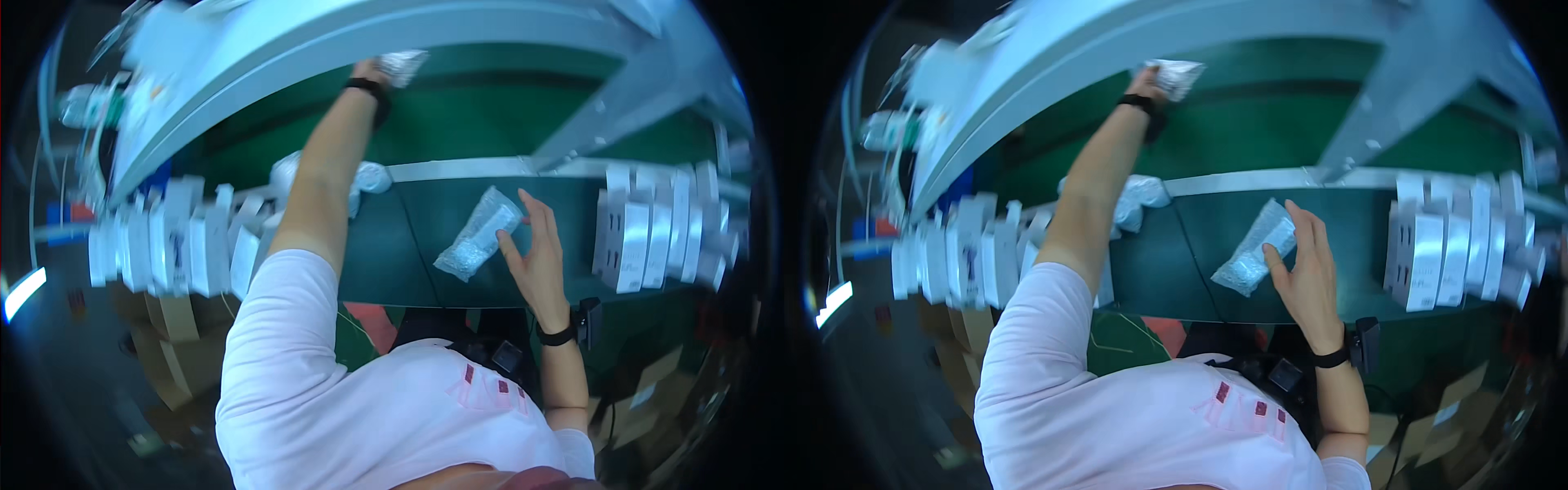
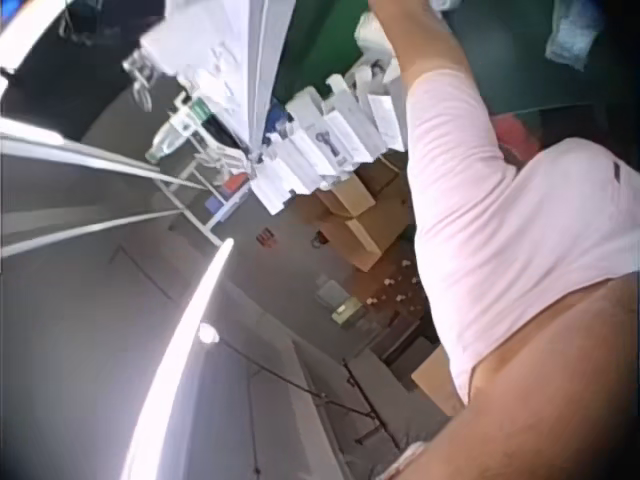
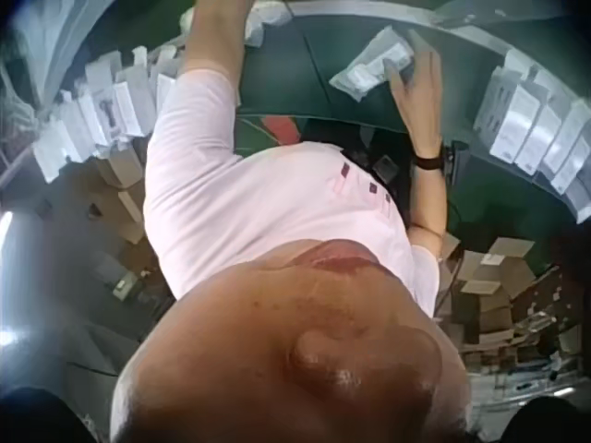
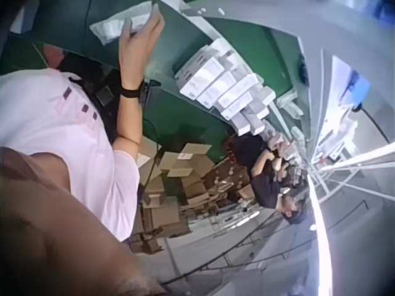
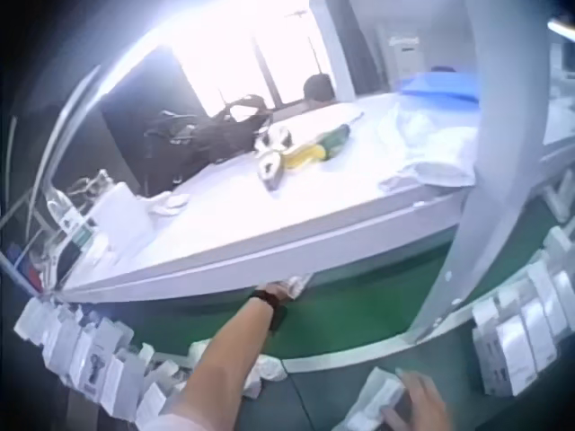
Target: Packaging bottles into bubble wrap sleeves and placing them into cardboard boxes on an assembly line.
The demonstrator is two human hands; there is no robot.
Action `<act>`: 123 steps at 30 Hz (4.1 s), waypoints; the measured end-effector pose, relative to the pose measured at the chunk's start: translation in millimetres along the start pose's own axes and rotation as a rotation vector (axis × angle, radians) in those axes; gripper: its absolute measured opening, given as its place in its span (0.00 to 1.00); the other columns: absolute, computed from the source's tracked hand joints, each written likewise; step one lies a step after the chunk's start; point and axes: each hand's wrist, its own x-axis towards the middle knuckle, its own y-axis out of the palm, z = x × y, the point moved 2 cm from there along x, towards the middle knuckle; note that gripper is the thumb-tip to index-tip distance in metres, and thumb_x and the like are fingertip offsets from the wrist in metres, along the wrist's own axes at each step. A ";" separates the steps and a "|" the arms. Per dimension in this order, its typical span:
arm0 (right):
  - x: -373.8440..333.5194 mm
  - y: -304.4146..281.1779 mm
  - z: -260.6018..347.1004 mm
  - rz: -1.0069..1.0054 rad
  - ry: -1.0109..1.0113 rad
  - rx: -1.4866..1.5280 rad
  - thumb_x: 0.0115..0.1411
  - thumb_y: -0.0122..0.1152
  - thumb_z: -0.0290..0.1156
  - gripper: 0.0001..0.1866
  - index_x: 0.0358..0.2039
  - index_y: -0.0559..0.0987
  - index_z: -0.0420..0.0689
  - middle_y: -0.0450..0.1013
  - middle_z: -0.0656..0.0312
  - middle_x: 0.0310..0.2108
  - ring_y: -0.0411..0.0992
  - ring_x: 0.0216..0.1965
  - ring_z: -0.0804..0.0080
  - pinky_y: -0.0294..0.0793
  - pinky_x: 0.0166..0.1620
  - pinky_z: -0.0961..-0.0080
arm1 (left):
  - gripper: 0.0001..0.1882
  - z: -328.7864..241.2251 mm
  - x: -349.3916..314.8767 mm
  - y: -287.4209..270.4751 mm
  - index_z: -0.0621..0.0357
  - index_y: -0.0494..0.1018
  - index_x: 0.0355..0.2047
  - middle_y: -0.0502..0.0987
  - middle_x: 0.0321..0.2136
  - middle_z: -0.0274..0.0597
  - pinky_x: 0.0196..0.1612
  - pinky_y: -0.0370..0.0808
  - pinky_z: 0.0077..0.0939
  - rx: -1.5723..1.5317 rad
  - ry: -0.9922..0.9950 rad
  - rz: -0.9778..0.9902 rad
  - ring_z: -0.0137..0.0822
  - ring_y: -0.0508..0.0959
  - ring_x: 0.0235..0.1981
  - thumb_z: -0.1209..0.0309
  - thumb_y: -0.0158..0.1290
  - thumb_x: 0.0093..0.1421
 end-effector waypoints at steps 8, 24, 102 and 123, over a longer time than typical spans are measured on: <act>-33.3 12.5 -100.7 -0.040 0.431 0.201 0.53 0.67 0.28 0.37 0.62 0.63 0.43 0.69 0.55 0.49 0.69 0.33 0.73 0.71 0.37 0.76 | 0.28 -122.7 108.8 -63.4 0.64 0.59 0.56 0.69 0.51 0.53 0.47 0.72 0.51 0.707 0.511 -0.132 0.50 0.72 0.50 0.73 0.55 0.57; -11.7 31.0 -75.0 0.054 -0.098 0.122 0.54 0.57 0.19 0.13 0.41 0.79 0.41 0.69 0.59 0.30 0.71 0.29 0.69 0.70 0.32 0.77 | 0.45 202.3 -335.8 -27.0 0.62 0.58 0.61 0.67 0.48 0.58 0.50 0.71 0.41 1.862 0.247 0.278 0.57 0.69 0.50 0.65 0.63 0.41; -4.3 -242.1 -2.4 -0.360 -0.487 0.609 0.53 0.69 0.29 0.22 0.46 0.68 0.45 0.71 0.55 0.47 0.71 0.40 0.73 0.70 0.45 0.80 | 0.54 296.3 -420.7 179.5 0.65 0.58 0.61 0.70 0.53 0.56 0.50 0.76 0.43 -0.651 -0.574 0.860 0.47 0.73 0.53 0.45 0.67 0.41; -7.3 -235.3 -12.2 -0.164 -0.612 0.654 0.50 0.67 0.23 0.25 0.49 0.70 0.40 0.54 0.39 0.62 0.63 0.59 0.45 0.65 0.57 0.56 | 0.42 282.4 -430.1 132.1 0.55 0.63 0.58 0.71 0.50 0.49 0.49 0.72 0.35 -0.571 -0.614 0.320 0.41 0.72 0.50 0.38 0.37 0.51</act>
